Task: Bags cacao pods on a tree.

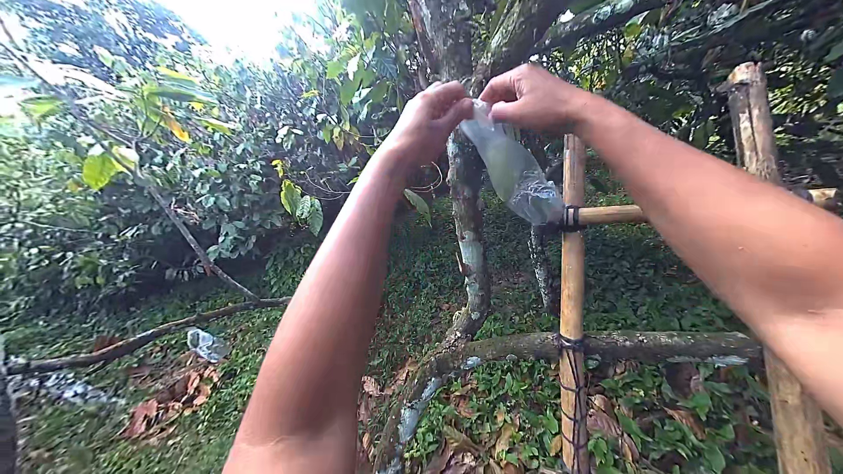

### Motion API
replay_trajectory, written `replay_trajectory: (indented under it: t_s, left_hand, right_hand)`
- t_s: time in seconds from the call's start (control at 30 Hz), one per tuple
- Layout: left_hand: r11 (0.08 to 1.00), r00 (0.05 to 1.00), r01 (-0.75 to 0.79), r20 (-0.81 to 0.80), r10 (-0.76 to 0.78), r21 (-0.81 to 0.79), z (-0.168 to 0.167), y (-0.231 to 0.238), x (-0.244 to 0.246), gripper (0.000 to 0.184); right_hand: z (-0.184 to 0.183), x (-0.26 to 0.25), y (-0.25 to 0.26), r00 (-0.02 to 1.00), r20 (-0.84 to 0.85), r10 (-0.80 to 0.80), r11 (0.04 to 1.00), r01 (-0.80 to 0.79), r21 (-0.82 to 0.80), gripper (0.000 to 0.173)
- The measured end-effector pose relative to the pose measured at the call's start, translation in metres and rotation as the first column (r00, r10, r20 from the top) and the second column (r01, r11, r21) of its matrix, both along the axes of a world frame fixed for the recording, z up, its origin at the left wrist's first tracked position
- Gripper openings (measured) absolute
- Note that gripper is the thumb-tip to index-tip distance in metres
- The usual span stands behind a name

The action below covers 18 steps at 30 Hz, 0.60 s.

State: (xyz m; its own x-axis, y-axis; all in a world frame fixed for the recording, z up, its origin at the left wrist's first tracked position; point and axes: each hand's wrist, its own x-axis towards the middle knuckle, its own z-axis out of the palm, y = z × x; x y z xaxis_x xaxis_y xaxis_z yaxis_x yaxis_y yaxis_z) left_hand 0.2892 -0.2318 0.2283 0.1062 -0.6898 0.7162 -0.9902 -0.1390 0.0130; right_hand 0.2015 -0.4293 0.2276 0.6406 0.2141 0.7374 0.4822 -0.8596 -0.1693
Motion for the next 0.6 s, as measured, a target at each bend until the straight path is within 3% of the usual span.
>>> replay_trajectory:
  t_s: [0.1,0.2,0.3,0.37,0.47,0.53,0.6]
  left_hand:
    - [1.000,0.999,-0.023,0.022,0.024,-0.009,0.003,0.001,-0.011,0.027]
    - [0.984,0.975,-0.146,-0.182,0.127,-0.098,0.004,-0.001,-0.026,0.036]
    - [0.975,0.828,-0.212,-0.541,0.145,-0.064,0.002,-0.005,-0.058,0.059]
    - [0.998,0.680,-0.050,-0.730,0.064,0.041,0.006,-0.011,-0.066,0.068]
    - [0.995,0.437,0.066,-0.894,-0.095,-0.073,0.014,-0.028,-0.059,0.050]
    - [0.992,0.378,0.047,-0.917,-0.125,-0.116,0.018,-0.038,-0.053,0.042]
    - [0.997,0.411,0.023,-0.908,-0.082,-0.080,0.017,-0.044,-0.051,0.054]
  right_hand:
    - [0.010,-0.009,0.007,0.999,0.052,0.009,0.998,-0.006,-0.058,0.015]
    - [0.017,-0.021,0.011,0.996,0.076,-0.055,0.996,0.060,-0.069,0.018]
    - [0.019,-0.034,0.015,0.992,0.101,-0.079,0.996,0.083,-0.038,0.019]
    - [0.016,-0.042,0.023,0.978,0.163,-0.131,0.988,0.143,-0.062,0.018]
    - [0.000,-0.036,0.028,0.926,0.335,-0.174,0.975,0.209,-0.073,0.018]
    - [-0.011,-0.029,0.025,0.897,0.413,-0.155,0.985,0.174,-0.008,0.019]
    - [-0.017,-0.026,0.019,0.868,0.465,-0.175,0.982,0.121,0.143,0.020]
